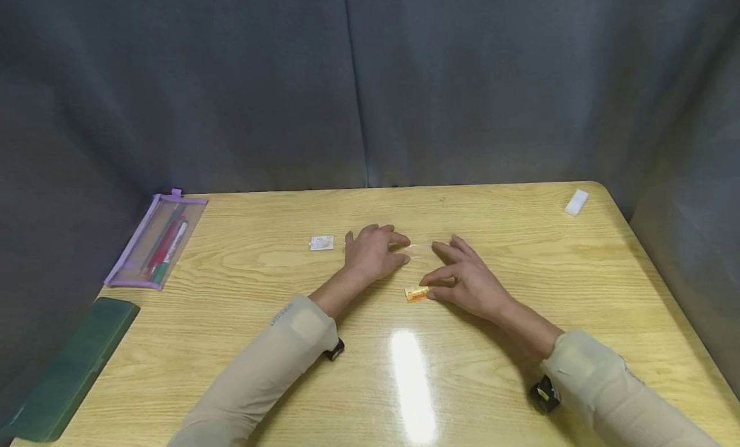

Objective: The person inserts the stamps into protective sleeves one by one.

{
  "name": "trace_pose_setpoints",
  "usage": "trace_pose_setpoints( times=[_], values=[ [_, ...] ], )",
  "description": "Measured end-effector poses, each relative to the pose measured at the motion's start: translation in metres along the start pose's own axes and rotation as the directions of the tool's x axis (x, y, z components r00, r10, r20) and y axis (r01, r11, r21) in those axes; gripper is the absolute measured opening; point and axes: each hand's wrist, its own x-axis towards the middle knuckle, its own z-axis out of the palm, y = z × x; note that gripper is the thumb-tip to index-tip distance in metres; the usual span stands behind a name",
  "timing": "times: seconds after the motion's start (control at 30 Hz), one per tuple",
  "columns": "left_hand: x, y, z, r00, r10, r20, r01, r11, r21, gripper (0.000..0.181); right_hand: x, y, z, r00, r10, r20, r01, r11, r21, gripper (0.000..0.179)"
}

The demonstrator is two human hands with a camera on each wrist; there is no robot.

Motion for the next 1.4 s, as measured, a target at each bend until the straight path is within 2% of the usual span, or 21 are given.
trace_pose_setpoints(
  times=[0.27, 0.37, 0.5, 0.6, 0.7, 0.77, 0.83, 0.93, 1.03, 1.1, 1.3, 1.33, 1.4],
  values=[
    [0.0, 0.003, 0.001, 0.999, -0.022, -0.049, 0.02, 0.999, -0.029, 0.012, 0.002, -0.007, -0.001, 0.997, -0.032, -0.065, 0.03, 0.999, -0.03, 0.014],
    [0.0, 0.003, 0.001, 0.999, -0.023, -0.045, 0.021, 0.999, -0.028, 0.008, 0.004, -0.011, -0.006, 0.997, 0.008, -0.074, -0.009, 1.0, -0.014, 0.013],
    [0.0, 0.001, 0.0, 0.999, -0.018, -0.035, 0.015, 0.998, -0.062, 0.012, 0.008, -0.017, -0.014, 0.988, 0.129, -0.08, -0.123, 0.989, 0.076, 0.01],
    [-0.002, -0.005, -0.006, 1.0, -0.015, -0.018, 0.012, 0.987, -0.163, 0.01, 0.01, -0.02, -0.02, 0.962, 0.268, -0.05, -0.255, 0.949, 0.186, 0.019],
    [-0.005, -0.011, -0.016, 1.0, -0.005, -0.009, 0.002, 0.954, -0.298, 0.007, 0.013, -0.025, -0.027, 0.921, 0.389, 0.002, -0.369, 0.873, 0.318, 0.031],
    [-0.008, -0.017, -0.023, 1.0, 0.004, -0.01, -0.008, 0.925, -0.379, 0.006, 0.016, -0.029, -0.031, 0.907, 0.419, 0.034, -0.396, 0.823, 0.407, 0.035],
    [-0.012, -0.022, -0.029, 1.0, 0.009, -0.015, -0.015, 0.9, -0.436, 0.005, 0.019, -0.033, -0.033, 0.902, 0.429, 0.05, -0.398, 0.779, 0.485, 0.036],
    [-0.018, -0.034, -0.036, 1.0, 0.009, 0.001, -0.007, 0.839, -0.543, 0.005, 0.023, -0.039, -0.033, 0.909, 0.415, 0.04, -0.354, 0.716, 0.601, 0.033],
    [-0.023, -0.044, -0.041, 1.0, 0.002, 0.021, 0.013, 0.752, -0.659, 0.005, 0.027, -0.045, -0.032, 0.92, 0.393, 0.0, -0.284, 0.665, 0.691, 0.028],
    [-0.026, -0.05, -0.044, 0.999, -0.008, 0.039, 0.034, 0.683, -0.73, 0.006, 0.031, -0.048, -0.03, 0.927, 0.374, -0.019, -0.237, 0.626, 0.743, 0.026],
    [-0.036, -0.06, -0.051, 0.995, -0.028, 0.098, 0.101, 0.436, -0.894, 0.016, 0.041, -0.055, -0.024, 0.944, 0.329, -0.023, -0.184, 0.585, 0.79, 0.043],
    [-0.038, -0.061, -0.051, 0.994, -0.032, 0.1, 0.104, 0.406, -0.908, 0.017, 0.042, -0.057, -0.023, 0.945, 0.328, -0.022, -0.181, 0.575, 0.798, 0.044],
    [-0.042, -0.062, -0.053, 0.995, -0.039, 0.092, 0.1, 0.36, -0.928, 0.017, 0.044, -0.059, -0.021, 0.943, 0.332, -0.023, -0.174, 0.551, 0.816, 0.041]
  ],
)
